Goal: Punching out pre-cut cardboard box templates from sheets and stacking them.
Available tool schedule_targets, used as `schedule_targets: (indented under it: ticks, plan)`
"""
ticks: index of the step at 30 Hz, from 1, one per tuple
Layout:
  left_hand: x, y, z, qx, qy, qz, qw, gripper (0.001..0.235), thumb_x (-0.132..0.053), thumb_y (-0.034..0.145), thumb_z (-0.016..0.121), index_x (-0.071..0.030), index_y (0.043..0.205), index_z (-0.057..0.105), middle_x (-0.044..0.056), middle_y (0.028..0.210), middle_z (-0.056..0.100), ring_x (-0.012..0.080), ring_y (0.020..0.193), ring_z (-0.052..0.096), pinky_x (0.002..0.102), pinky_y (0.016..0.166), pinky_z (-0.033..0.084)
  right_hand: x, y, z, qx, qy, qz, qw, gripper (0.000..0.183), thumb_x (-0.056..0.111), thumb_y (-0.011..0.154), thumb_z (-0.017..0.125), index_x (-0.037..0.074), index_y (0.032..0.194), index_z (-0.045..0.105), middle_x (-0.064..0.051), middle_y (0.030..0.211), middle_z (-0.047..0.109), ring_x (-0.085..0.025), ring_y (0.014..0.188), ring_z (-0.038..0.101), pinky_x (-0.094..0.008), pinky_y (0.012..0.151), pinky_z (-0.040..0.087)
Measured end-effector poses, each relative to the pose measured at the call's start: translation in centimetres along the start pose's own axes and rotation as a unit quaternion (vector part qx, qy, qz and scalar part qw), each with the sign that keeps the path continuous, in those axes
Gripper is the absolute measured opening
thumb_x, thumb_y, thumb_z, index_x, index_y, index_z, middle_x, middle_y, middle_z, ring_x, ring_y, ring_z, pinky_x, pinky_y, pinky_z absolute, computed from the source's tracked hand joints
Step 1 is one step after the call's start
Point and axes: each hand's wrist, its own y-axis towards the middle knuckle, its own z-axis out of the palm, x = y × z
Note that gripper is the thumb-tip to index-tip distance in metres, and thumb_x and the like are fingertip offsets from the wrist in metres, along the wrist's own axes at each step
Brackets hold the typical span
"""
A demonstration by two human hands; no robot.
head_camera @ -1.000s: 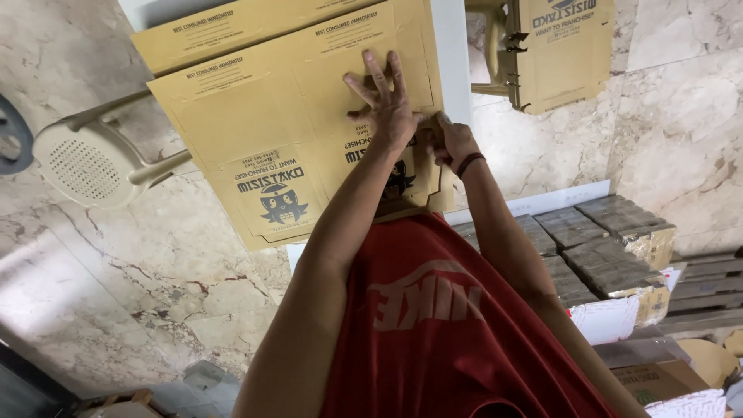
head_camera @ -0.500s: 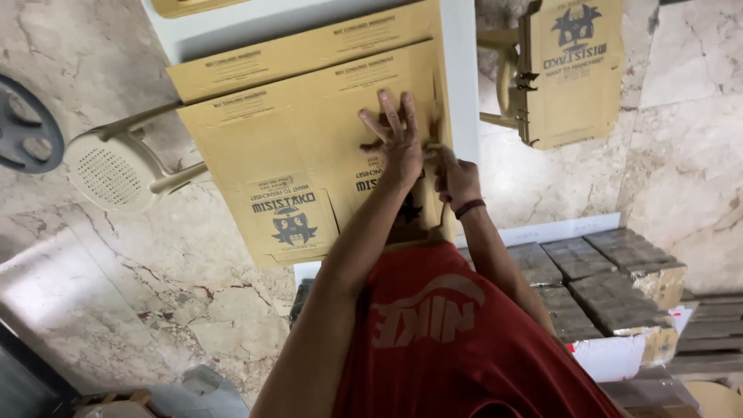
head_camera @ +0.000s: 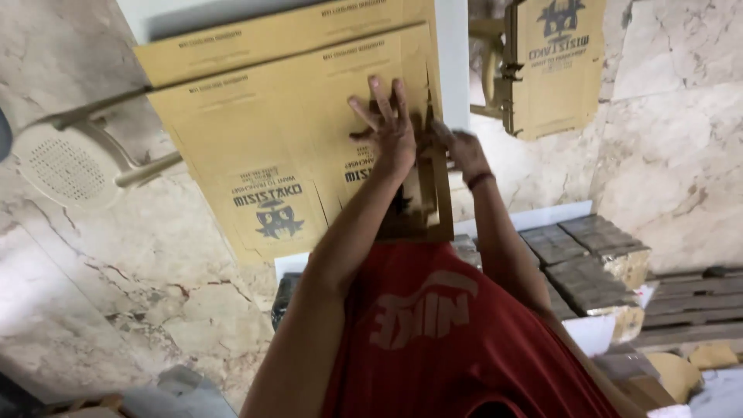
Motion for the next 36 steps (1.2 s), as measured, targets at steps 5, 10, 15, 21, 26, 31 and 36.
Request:
schedule_targets:
  ticks: [5,10,15,21,26,31,36]
  plan:
    - [1.2,-0.2,-1.1,0.006,0.073,0.045,0.996,0.102,-0.017,0.095,0.07,-0.017,0.167,-0.002,0.035,0.161,-0.025,0.0761,0.139,0.004,0.079,0.082,0.054,6.4,0.1,0.2,0.116,-0.132,0.0,0.984,0.067,0.052,0.095,0.069,-0.012,0.115,0.064,-0.022,0.081,0.071,-0.034,0.062,0.074,-0.041,0.051,0.066]
    - [3.0,-2.1,-4.1,-0.011,0.124,0.223,0.967,0.078,-0.007,0.1,0.058,-0.023,0.167,0.02,0.005,0.173,-0.004,0.0483,0.155,-0.001,0.085,0.106,0.028,-0.8,8.1,2.1,-0.021,-0.236,-0.188,0.953,0.063,0.059,0.093,0.068,0.002,0.067,0.07,-0.025,0.072,0.068,-0.045,0.081,0.071,-0.056,0.072,0.053]
    - [3.8,-1.0,0.5,-0.218,0.192,0.245,0.925,0.074,-0.008,0.096,0.058,-0.026,0.163,0.032,-0.005,0.175,0.002,0.0395,0.158,0.004,0.088,0.094,0.036,-0.4,6.0,2.7,-0.067,-0.257,-0.269,0.926,0.06,0.053,0.094,0.067,-0.002,0.071,0.07,-0.026,0.072,0.066,-0.048,0.081,0.069,-0.055,0.072,0.056]
    - [3.4,-2.1,-2.7,-0.037,0.164,0.276,0.946,0.059,-0.01,0.105,0.048,-0.026,0.161,0.036,0.002,0.175,0.002,0.042,0.157,0.011,0.095,0.094,0.025,3.8,0.4,1.7,0.013,-0.105,-0.354,0.929,0.06,0.033,0.103,0.072,0.005,0.051,0.057,-0.009,0.044,0.052,-0.011,0.051,0.048,-0.028,0.053,0.041]
    - [3.7,-2.0,-3.6,0.042,0.148,0.273,0.95,0.063,-0.006,0.102,0.05,-0.021,0.161,0.032,0.004,0.174,-0.007,0.044,0.157,0.002,0.094,0.097,0.019,5.8,-4.2,0.7,0.045,-0.066,-0.458,0.885,0.058,0.024,0.105,0.071,0.002,0.053,0.055,-0.013,0.045,0.053,-0.012,0.052,0.047,-0.03,0.053,0.041]
    - [3.1,-1.9,-4.8,0.041,0.176,0.263,0.948,0.083,-0.013,0.1,0.056,-0.028,0.167,0.009,0.002,0.174,-0.006,0.0415,0.155,-0.014,0.089,0.101,0.027,1.0,1.1,-1.7,-0.035,-0.104,-0.224,0.969,0.052,0.056,0.098,0.067,0.005,0.09,0.076,-0.02,0.082,0.074,-0.033,0.079,0.074,-0.04,0.066,0.056]
    - [3.5,-2.5,-5.7,0.057,0.157,0.277,0.946,0.089,-0.01,0.094,0.065,-0.019,0.167,0.015,0.002,0.174,-0.008,0.0446,0.156,-0.007,0.085,0.101,0.036,-6.1,-2.1,-4.5,-0.152,0.075,-0.263,0.95,0.051,0.043,0.11,0.058,-0.006,0.111,0.069,-0.022,0.094,0.076,-0.027,0.081,0.078,-0.03,0.066,0.063]
